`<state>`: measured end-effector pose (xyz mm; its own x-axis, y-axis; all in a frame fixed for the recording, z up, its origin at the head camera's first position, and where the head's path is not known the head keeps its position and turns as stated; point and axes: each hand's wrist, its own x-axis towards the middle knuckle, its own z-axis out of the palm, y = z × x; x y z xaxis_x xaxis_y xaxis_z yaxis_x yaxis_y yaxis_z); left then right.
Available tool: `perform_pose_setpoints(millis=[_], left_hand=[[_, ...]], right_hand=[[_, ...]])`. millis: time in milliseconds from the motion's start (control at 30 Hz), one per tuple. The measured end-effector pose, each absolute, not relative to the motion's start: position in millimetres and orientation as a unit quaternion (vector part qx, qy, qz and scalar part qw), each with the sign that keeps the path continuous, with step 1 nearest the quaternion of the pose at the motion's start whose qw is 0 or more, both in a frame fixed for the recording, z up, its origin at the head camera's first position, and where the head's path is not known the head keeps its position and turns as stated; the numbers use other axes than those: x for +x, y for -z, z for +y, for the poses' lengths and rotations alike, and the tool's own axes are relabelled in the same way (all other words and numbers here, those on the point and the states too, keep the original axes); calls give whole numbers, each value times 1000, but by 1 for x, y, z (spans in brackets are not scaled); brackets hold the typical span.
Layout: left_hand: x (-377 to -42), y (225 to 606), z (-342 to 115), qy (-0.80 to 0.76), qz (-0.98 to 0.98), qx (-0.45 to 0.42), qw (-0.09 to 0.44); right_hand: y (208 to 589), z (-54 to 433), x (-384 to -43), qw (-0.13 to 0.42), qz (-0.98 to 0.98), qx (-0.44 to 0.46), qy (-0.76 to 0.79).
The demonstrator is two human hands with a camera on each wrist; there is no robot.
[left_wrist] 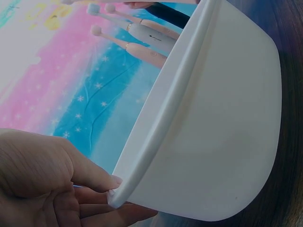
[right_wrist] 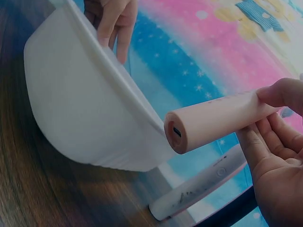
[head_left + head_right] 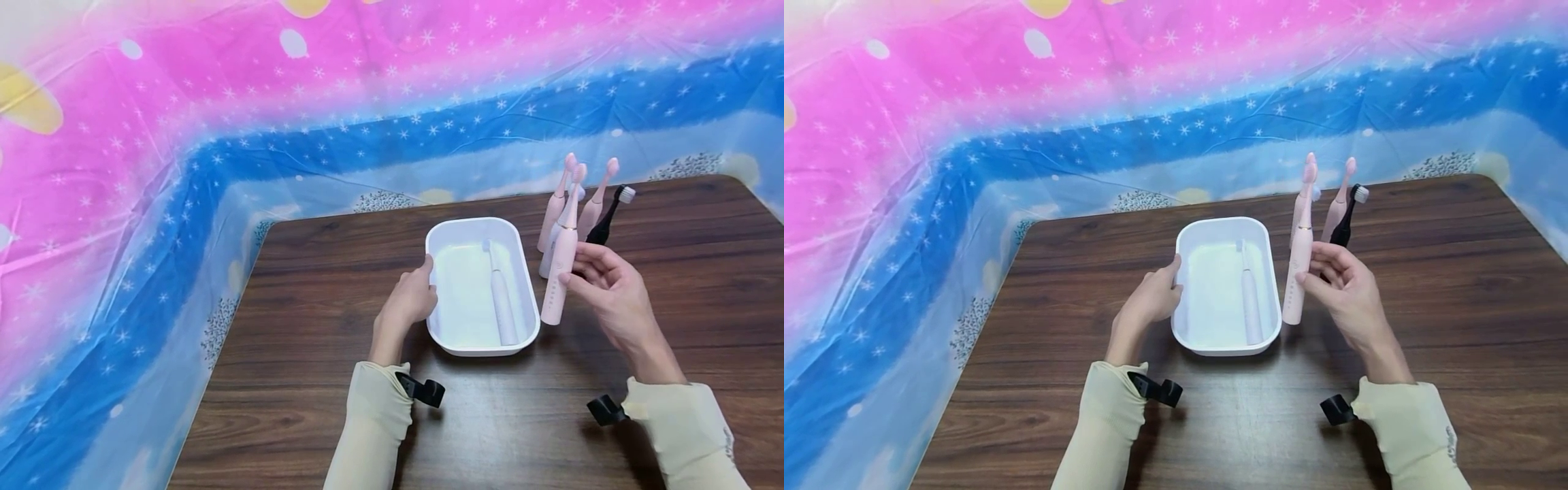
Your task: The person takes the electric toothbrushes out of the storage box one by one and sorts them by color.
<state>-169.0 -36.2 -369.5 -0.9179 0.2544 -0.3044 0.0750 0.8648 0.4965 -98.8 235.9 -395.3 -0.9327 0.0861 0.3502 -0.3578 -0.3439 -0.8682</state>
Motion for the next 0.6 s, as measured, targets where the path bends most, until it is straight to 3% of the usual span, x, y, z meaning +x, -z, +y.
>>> perform_pose_setpoints(millis=[600], left_hand=[[-169,369,-36,-247,949,88,177]], right_hand=[[412,238,-101,184,-618,106,-757]])
